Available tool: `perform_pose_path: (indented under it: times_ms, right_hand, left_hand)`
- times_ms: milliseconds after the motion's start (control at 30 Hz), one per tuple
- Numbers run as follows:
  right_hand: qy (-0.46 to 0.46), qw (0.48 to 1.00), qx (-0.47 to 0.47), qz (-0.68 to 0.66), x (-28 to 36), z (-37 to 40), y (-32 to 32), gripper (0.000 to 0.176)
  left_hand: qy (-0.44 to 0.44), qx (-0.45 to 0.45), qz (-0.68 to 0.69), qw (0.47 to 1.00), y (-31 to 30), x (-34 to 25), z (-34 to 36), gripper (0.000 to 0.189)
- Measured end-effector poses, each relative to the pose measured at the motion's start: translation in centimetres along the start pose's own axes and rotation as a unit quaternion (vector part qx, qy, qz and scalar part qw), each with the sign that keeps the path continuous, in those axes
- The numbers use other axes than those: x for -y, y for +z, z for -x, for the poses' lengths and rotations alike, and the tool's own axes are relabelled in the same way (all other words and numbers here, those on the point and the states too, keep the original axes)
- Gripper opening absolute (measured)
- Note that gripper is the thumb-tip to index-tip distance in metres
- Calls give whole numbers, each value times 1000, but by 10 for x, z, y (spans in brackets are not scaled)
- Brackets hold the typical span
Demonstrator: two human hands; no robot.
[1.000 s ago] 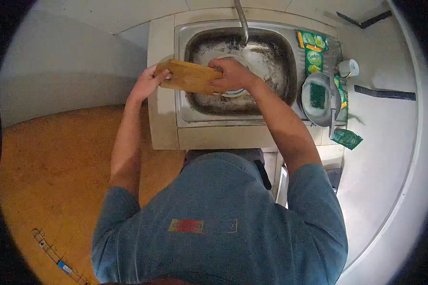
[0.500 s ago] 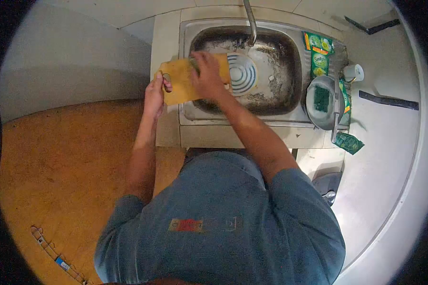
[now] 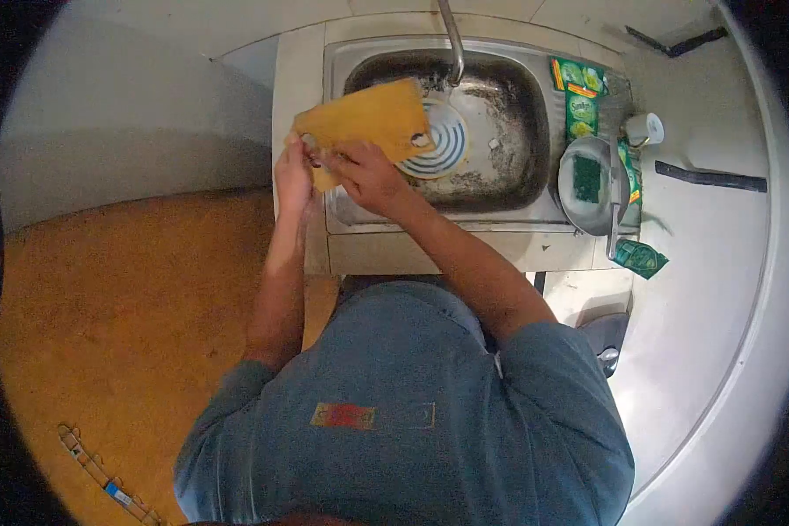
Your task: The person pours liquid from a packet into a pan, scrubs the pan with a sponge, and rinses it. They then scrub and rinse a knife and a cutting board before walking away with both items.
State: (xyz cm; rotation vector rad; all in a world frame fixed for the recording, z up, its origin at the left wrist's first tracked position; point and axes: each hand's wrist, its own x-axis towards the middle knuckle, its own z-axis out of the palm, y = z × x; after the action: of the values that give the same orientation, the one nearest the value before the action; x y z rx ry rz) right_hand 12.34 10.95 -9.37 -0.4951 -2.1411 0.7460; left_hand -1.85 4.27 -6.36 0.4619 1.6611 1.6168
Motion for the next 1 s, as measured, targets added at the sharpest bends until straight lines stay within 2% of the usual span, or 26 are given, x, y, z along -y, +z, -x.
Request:
perform_pose_path:
  times_ms: [33, 67, 133, 167, 200, 267, 300, 367, 400, 467, 500, 533, 600, 633, 700, 733, 767, 800, 833, 867, 933, 967, 1000]
  right_hand:
    - [-47, 998, 23, -37, 0, 4, -6, 33]
    - [-46, 998, 22, -36, -9, 4, -14, 33]
    - [102, 992, -45, 61, -35, -3, -26, 29]
    - [99, 983, -116, 98, -41, -10, -22, 31]
    - [100, 983, -118, 97, -35, -12, -14, 31]
    - [8, 994, -69, 80, -15, -12, 1, 33]
    - [7, 994, -72, 81, -11, -9, -4, 33]
    - [-48, 999, 22, -11, -8, -1, -20, 31]
    - [-47, 999, 22, -11, -20, 0, -27, 31]
    - [160, 981, -57, 98, -54, -4, -35, 32]
    - [153, 978, -106, 90, -55, -11, -32, 31]
    - [154, 978, -108, 89, -42, -15, -20, 31]
    - [48, 996, -54, 51, -13, -14, 1, 30]
    - [49, 996, -59, 54, -10, -12, -5, 30]
    - [-36, 999, -4, 12, -10, -2, -24, 31]
    - [-34, 999, -4, 14, -27, 4, -28, 31]
    - [61, 993, -52, 82, -56, 10, -28, 31]
    - [155, 972, -98, 149, -58, 5, -35, 31]
    - [198, 961, -129, 145, -55, -2, -32, 30]
    - [201, 960, -133, 146, -46, -5, -21, 30]
    - [51, 991, -73, 97, -16, -7, -7, 29]
    - [52, 991, -76, 99, -14, -3, -14, 29]
    - [9, 998, -40, 54, -17, 4, -26, 29]
  left_hand:
    - [0, 4, 0, 1000, -2, -1, -2, 38]
    - [-4, 18, -15, 1000, -5, -3, -2, 37]
    - [-10, 28, -31, 999, -1, -8, 5, 37]
    - [-26, 21, -21, 999, 7, -9, 9, 37]
    - [-42, 14, -12, 999, 13, -11, 11, 37]
    - [-34, 10, -3, 999, 13, -2, 6, 38]
    - [-24, 8, 9, 1000, 15, 0, 3, 39]
    - [-35, 10, -3, 999, 7, 0, 0, 39]
    - [-47, 9, -15, 999, 3, 0, 1, 39]
    - [-46, 28, -52, 997, 7, -3, 8, 38]
    - [-41, 48, -89, 994, 11, -3, 11, 38]
    - [-41, 49, -91, 994, 14, 0, 11, 38]
    - [-22, 24, -32, 999, 23, 8, 8, 38]
    - [-20, 30, -33, 999, 20, 9, 4, 38]
    - [-28, -5, 31, 999, 6, 8, 1, 39]
    - [-29, -3, 31, 999, 3, 6, 2, 39]
    - [-22, 13, -12, 1000, 2, 2, 4, 39]
    - [-14, 29, -54, 998, 3, -2, 6, 38]
    - [-15, 31, -57, 998, 10, -2, 10, 38]
    - [-19, 33, -50, 998, 22, -1, 13, 38]
    - [-23, 36, -44, 998, 29, 3, 12, 38]
    - [-36, 23, -17, 999, 27, 5, 9, 37]
    - [-49, 10, 10, 999, 26, 6, 6, 37]
